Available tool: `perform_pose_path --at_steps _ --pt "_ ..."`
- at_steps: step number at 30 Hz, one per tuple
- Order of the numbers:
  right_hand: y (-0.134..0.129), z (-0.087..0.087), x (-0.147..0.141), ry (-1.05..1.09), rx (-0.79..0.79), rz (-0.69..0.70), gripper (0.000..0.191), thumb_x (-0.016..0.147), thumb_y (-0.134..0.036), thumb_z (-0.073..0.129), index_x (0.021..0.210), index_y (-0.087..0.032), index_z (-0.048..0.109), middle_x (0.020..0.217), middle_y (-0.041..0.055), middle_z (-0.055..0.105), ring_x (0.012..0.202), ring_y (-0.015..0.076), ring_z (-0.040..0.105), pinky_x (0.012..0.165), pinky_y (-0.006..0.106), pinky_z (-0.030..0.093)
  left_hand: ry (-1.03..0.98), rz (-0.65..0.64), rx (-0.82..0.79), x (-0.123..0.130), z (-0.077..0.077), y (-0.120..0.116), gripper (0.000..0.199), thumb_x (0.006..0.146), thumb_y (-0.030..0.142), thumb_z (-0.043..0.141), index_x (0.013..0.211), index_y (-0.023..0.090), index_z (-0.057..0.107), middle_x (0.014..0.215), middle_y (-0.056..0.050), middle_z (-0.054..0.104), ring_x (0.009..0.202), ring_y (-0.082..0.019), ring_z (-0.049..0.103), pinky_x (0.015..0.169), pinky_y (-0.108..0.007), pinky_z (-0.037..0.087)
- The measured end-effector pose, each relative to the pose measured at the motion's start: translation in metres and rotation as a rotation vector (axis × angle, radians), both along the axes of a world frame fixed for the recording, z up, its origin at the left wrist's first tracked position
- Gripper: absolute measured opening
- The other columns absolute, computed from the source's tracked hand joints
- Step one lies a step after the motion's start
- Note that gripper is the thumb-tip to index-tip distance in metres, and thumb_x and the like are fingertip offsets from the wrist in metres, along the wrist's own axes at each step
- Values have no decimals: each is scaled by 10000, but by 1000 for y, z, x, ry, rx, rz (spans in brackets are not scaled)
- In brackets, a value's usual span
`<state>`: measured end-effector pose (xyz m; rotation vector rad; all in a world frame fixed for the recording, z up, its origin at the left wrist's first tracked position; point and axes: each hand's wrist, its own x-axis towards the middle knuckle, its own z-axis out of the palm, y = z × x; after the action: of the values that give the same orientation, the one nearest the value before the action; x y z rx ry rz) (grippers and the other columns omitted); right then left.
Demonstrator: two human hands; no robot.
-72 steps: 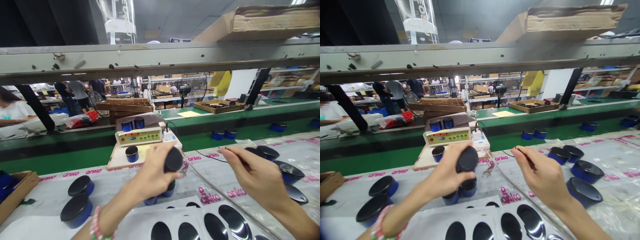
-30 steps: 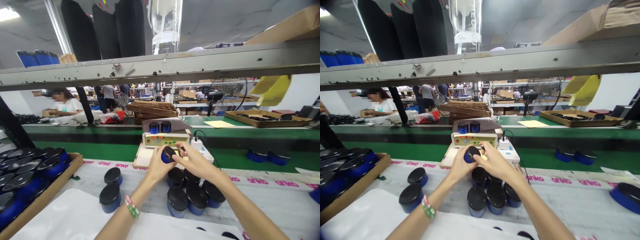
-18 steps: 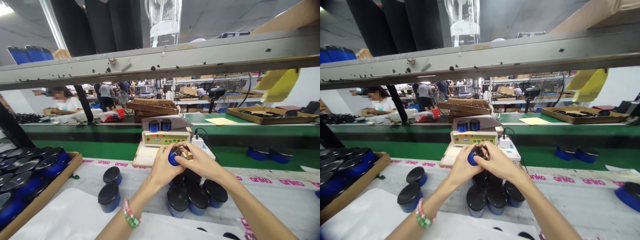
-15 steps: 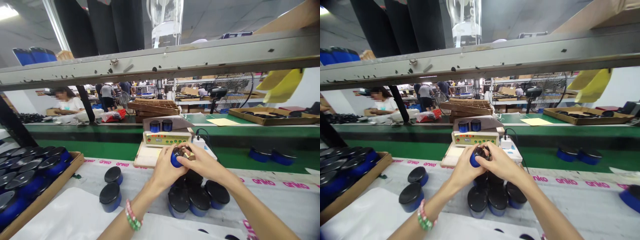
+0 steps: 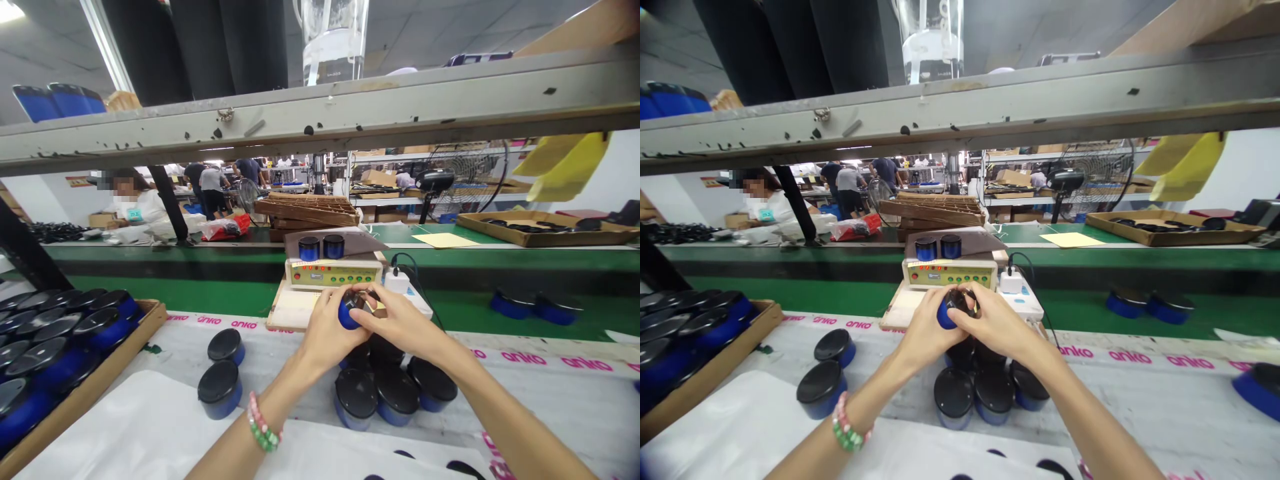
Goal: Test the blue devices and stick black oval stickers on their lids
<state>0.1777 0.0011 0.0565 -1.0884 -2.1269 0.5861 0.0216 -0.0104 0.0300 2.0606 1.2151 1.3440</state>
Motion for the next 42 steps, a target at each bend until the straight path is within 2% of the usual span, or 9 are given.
perform_pose_path --at_steps 4,7,13,16,20,27,34,39,42 --pt "1 3 1 -70 -30 -12 369 852 -435 513 1152 -221 502 1073 51 611 925 210 583 726 283 461 30 22 -14 1 1 1 552 636 195 710 1156 231 529 1120 -29 567 1058 -187 543 939 -304 426" --pt "3 7 12 -214 -64 -91 343 895 -489 391 1078 -216 490 974 38 612 863 198 580 706 279 437 66 89 -59 -5 -2 8 492 616 203 726 1073 229 546 1083 -22 600 1038 -211 553 921 -327 422" --pt "5 2 44 -470 -241 -168 163 740 -280 557 850 -203 465 795 42 591 673 192 549 548 265 357 126 240 -255 -37 -28 39 557 602 181 717 1101 150 472 1039 -116 625 1002 -281 582 857 -400 440" --pt "6 -11 39 -553 -342 -102 221 664 -308 624 795 -216 471 723 4 585 612 173 531 510 249 329 147 227 -327 -47 -39 48 547 636 186 699 1119 134 447 1034 -128 636 953 -261 616 817 -368 465" --pt "11 -20 26 -594 -380 -52 230 650 -350 626 747 -222 462 676 -19 562 590 162 504 505 249 302 173 156 -334 -53 -41 50 525 666 206 694 1131 159 455 1090 -95 630 1005 -228 607 873 -336 456" --pt "9 -5 38 -564 -348 -66 168 684 -258 543 729 -223 385 680 -26 531 567 129 434 479 241 283 182 108 -284 -56 -42 51 577 636 178 715 1165 167 484 1227 -106 566 1150 -244 526 1000 -370 379" --pt "11 -14 34 -591 -361 -61 155 671 -267 569 717 -221 428 672 -18 556 578 150 476 499 256 304 184 96 -254 -57 -43 47 575 656 189 716 1182 162 486 1215 -100 578 1139 -232 536 1000 -366 383" --pt "-2 6 46 -613 -370 -95 168 707 -329 552 780 -227 441 736 8 581 626 185 531 512 275 342 191 86 -250 -60 -40 44 547 661 189 721 1161 171 501 1227 -92 581 1150 -225 535 1003 -358 383" --pt "-19 13 49 -671 -400 -94 269 595 -310 650 769 -228 461 793 18 583 613 197 546 476 277 341 204 82 -262 -61 -39 44 540 661 192 722 1156 169 507 1216 -98 591 1138 -231 545 991 -360 394"
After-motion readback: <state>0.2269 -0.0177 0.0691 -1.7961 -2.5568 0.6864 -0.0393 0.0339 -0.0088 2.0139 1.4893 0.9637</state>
